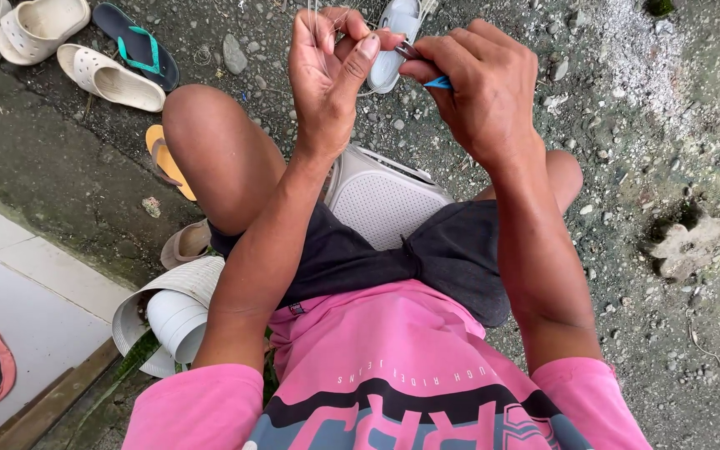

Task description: Using a small tool to thread and tie fishing line into a net for repair or assembly.

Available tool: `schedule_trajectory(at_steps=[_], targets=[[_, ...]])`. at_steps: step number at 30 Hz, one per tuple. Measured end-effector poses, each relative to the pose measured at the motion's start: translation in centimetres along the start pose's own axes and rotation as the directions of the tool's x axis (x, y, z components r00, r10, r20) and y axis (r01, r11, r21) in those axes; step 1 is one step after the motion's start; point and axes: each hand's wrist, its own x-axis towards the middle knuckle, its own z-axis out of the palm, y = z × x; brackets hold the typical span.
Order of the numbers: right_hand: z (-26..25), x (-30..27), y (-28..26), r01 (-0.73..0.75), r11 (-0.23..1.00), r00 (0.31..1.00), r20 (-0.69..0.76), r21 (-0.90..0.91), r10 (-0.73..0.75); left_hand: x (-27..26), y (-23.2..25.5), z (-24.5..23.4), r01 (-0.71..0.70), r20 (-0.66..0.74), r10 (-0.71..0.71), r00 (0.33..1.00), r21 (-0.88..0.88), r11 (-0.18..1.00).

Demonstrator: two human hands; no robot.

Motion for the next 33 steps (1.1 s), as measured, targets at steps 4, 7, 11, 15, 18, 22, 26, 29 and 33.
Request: schedule_trajectory(at_steps=[4, 7, 11, 15, 18, 22, 26, 29, 33], targets=[[0.2, 0.0, 0.3, -0.001, 0.999, 1.000, 0.001, 0.039, 0.001, 0.1, -0.3, -0.2, -0.004, -0.008, 0.004, 1.000, -0.004, 1.000], [0.2, 0.1, 0.2, -0.015, 0.998, 1.000, 0.019, 0.065, 0.014, 0.1, -0.4, -0.4, -0.002, -0.006, 0.001, 1.000, -0.019, 1.000], [0.2, 0.3, 0.1, -0.001, 0.999, 1.000, -0.003, 0.037, 0.001, 0.2, -0.7, -0.5, -0.003, -0.023, 0.003, 1.000, -0.024, 1.000], [0.4, 0.4, -0.2, 0.019, 0.999, 0.999, -0.047, -0.037, -0.020, 0.2, -0.8, -0.4, 0.002, -0.033, -0.003, 0.999, -0.044, 0.999], [0.2, 0.6, -0.4, 0.027, 0.996, 0.999, -0.037, -0.083, -0.030, 0.1, -1.0, -0.7, 0.025, -0.034, -0.028, 0.999, -0.096, 0.995], [0.4, 0.6, -0.4, 0.030, 0.995, 0.998, -0.045, -0.099, -0.035, 0.2, -0.8, -0.6, 0.021, -0.027, -0.023, 0.999, -0.086, 0.996], [0.3, 0.5, -0.5, 0.012, 0.996, 1.000, -0.021, -0.094, -0.014, 0.2, -0.9, -0.5, 0.015, -0.025, -0.017, 1.000, -0.074, 0.997], [-0.1, 0.6, -0.8, 0.012, 0.993, 1.000, 0.005, -0.116, -0.011, 0.2, -0.9, -0.4, 0.006, -0.020, -0.007, 1.000, -0.046, 0.999], [-0.3, 0.5, -1.4, 0.011, 0.999, 0.999, -0.047, -0.031, -0.012, 0.2, -0.5, 0.0, 0.004, -0.018, -0.004, 1.000, 0.000, 1.000]])
